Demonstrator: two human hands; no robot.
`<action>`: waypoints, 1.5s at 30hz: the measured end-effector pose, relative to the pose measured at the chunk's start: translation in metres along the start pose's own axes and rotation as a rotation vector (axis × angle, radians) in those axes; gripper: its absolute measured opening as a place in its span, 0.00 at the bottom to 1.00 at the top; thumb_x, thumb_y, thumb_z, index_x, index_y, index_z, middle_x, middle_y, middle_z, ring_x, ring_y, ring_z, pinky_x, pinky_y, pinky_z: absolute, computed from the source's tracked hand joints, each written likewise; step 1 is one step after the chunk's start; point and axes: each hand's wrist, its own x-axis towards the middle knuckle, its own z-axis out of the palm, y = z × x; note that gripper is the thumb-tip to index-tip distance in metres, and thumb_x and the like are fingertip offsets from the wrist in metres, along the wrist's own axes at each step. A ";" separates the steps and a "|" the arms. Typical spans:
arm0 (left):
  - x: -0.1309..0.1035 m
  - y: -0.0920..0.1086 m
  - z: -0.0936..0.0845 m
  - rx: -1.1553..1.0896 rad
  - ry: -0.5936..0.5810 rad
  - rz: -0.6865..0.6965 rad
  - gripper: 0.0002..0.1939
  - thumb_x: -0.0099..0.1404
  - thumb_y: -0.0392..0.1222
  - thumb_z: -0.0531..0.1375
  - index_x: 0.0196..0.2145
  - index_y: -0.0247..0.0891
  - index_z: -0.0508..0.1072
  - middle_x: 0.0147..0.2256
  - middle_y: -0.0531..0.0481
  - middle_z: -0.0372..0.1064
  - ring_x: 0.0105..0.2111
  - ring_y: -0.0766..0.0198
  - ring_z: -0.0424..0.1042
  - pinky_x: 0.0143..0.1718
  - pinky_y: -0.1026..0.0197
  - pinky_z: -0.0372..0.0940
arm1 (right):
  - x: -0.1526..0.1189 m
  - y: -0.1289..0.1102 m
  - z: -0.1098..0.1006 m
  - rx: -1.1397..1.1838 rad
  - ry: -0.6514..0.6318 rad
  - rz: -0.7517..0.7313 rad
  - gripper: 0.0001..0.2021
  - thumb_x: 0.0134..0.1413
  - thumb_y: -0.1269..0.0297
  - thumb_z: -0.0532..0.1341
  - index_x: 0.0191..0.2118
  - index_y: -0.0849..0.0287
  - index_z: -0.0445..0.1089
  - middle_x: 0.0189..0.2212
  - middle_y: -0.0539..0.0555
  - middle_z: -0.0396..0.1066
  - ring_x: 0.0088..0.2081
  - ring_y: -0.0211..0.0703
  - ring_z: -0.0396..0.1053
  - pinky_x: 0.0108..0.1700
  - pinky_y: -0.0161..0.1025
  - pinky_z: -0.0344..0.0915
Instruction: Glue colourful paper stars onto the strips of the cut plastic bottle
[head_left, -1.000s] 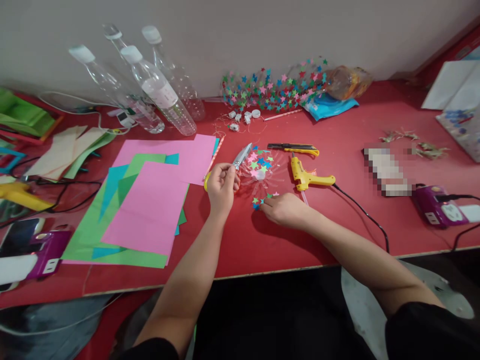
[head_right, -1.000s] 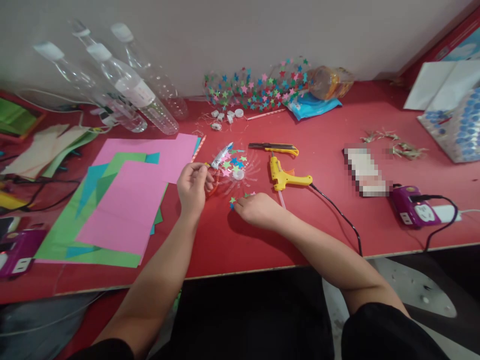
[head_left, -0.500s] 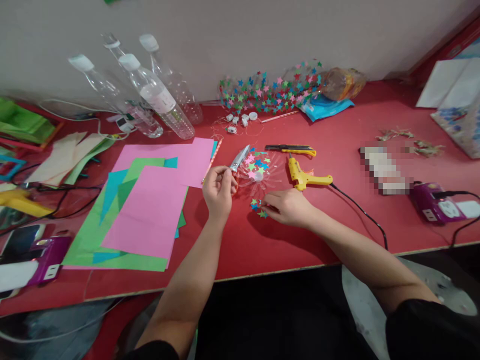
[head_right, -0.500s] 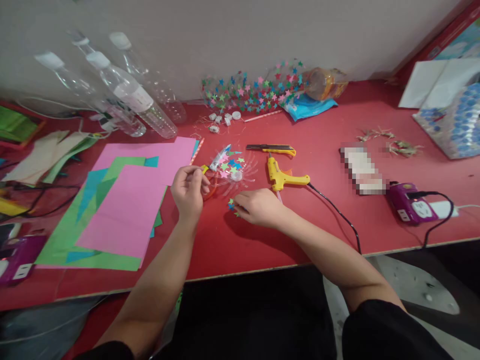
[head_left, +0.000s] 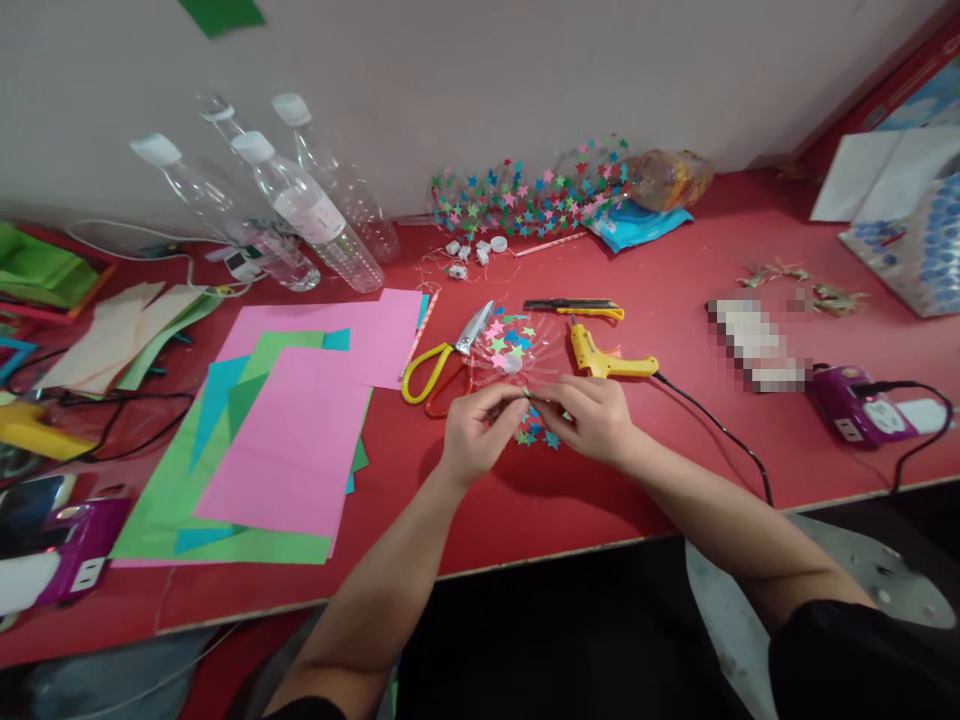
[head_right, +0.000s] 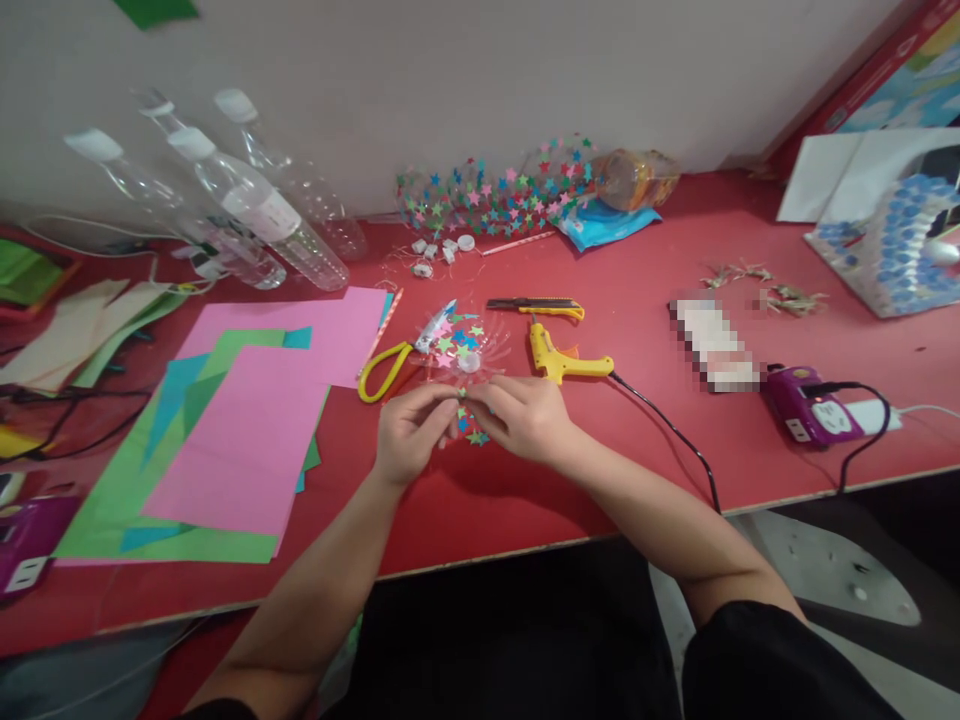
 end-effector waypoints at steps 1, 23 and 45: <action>0.000 -0.001 0.001 -0.049 0.002 -0.027 0.07 0.66 0.40 0.58 0.31 0.37 0.73 0.18 0.58 0.64 0.15 0.73 0.61 0.18 0.70 0.58 | -0.001 0.000 0.001 -0.039 -0.004 -0.045 0.05 0.62 0.69 0.57 0.39 0.61 0.70 0.23 0.50 0.71 0.22 0.34 0.65 0.26 0.32 0.60; 0.015 -0.020 -0.025 -0.018 0.472 -0.017 0.06 0.61 0.37 0.60 0.26 0.37 0.70 0.16 0.58 0.64 0.12 0.75 0.59 0.14 0.72 0.54 | -0.004 0.057 -0.040 -0.737 -0.858 0.628 0.14 0.55 0.75 0.51 0.47 0.63 0.66 0.44 0.63 0.67 0.40 0.51 0.70 0.33 0.40 0.54; 0.011 -0.023 -0.017 0.118 0.463 -0.010 0.06 0.62 0.40 0.59 0.28 0.37 0.73 0.20 0.58 0.63 0.18 0.73 0.60 0.21 0.68 0.57 | 0.011 0.005 -0.019 0.378 -0.234 0.315 0.16 0.62 0.51 0.56 0.29 0.56 0.62 0.25 0.48 0.62 0.26 0.36 0.62 0.30 0.34 0.60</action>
